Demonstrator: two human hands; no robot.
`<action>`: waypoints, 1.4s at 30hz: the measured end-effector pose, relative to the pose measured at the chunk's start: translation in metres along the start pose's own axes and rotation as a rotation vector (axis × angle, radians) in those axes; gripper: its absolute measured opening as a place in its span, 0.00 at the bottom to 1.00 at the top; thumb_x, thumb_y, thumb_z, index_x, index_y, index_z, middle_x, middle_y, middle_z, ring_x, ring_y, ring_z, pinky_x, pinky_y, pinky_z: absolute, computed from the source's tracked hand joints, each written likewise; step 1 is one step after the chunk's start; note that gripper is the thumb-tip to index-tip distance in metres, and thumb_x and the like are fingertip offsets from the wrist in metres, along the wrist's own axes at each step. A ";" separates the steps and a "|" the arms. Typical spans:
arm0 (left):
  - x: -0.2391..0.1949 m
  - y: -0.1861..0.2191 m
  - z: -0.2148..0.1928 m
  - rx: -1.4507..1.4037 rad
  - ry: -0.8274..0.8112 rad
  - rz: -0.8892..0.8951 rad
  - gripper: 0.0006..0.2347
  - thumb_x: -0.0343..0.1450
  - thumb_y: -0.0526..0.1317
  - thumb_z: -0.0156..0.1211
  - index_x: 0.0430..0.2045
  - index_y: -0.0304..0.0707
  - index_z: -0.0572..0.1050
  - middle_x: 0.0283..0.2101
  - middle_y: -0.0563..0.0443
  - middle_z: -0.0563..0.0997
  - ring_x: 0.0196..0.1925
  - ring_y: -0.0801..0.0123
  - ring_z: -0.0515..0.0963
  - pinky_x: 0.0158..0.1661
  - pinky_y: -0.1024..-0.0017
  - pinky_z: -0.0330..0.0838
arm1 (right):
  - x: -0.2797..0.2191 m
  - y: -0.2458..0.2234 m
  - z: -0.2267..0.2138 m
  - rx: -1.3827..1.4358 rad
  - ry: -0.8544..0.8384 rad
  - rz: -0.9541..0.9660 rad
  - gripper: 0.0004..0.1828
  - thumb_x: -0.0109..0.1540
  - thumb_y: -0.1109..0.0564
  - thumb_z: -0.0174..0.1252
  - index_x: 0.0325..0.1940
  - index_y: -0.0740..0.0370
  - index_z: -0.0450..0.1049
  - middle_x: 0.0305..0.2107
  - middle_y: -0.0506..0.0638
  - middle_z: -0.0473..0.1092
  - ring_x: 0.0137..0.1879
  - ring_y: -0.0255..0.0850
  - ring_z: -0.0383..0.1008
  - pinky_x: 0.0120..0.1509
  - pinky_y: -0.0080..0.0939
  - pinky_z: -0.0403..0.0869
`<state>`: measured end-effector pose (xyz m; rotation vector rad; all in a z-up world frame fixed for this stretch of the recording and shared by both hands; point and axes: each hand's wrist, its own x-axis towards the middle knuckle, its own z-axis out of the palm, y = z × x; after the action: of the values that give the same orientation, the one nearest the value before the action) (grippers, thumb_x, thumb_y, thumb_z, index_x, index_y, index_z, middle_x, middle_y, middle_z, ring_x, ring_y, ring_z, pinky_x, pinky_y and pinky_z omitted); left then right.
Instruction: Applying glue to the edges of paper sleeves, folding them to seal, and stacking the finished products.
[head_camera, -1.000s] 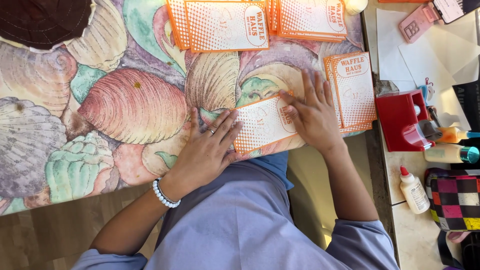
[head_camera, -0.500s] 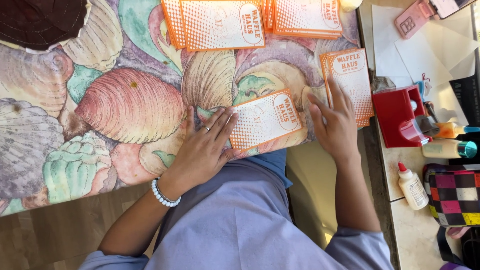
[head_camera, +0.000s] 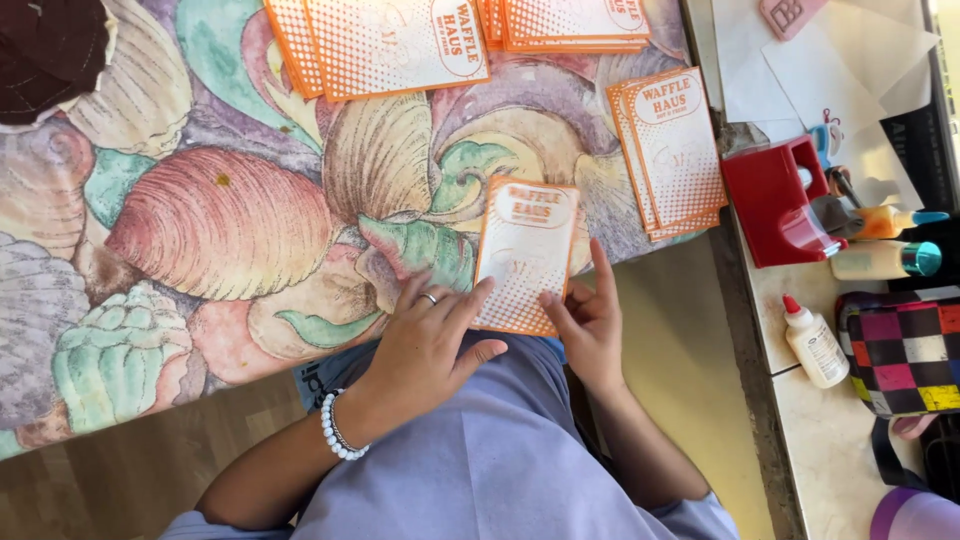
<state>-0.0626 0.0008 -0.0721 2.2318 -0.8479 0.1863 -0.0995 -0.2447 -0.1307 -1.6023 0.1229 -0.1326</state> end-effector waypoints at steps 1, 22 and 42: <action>-0.001 -0.001 0.000 0.000 0.000 0.006 0.29 0.74 0.58 0.51 0.62 0.31 0.69 0.33 0.43 0.79 0.41 0.53 0.79 0.59 0.46 0.62 | 0.006 -0.004 -0.007 0.000 0.005 -0.004 0.50 0.64 0.69 0.59 0.83 0.59 0.38 0.27 0.52 0.73 0.29 0.30 0.69 0.34 0.26 0.68; 0.226 0.058 0.097 -1.113 -0.134 -0.877 0.39 0.66 0.44 0.64 0.69 0.28 0.50 0.66 0.19 0.62 0.69 0.34 0.65 0.63 0.43 0.65 | 0.143 -0.049 -0.111 -1.064 0.294 -0.361 0.26 0.73 0.50 0.61 0.63 0.77 0.71 0.52 0.74 0.71 0.57 0.71 0.73 0.59 0.65 0.73; 0.212 0.031 0.143 -0.682 0.050 -0.561 0.29 0.61 0.33 0.64 0.57 0.19 0.64 0.53 0.21 0.69 0.59 0.22 0.72 0.59 0.43 0.71 | 0.128 -0.054 -0.098 -1.015 0.345 -0.122 0.35 0.75 0.40 0.54 0.72 0.73 0.62 0.54 0.78 0.69 0.62 0.72 0.70 0.65 0.67 0.69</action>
<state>0.0657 -0.2229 -0.0799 1.7120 -0.1768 -0.2757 0.0104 -0.3601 -0.0718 -2.5886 0.4059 -0.5004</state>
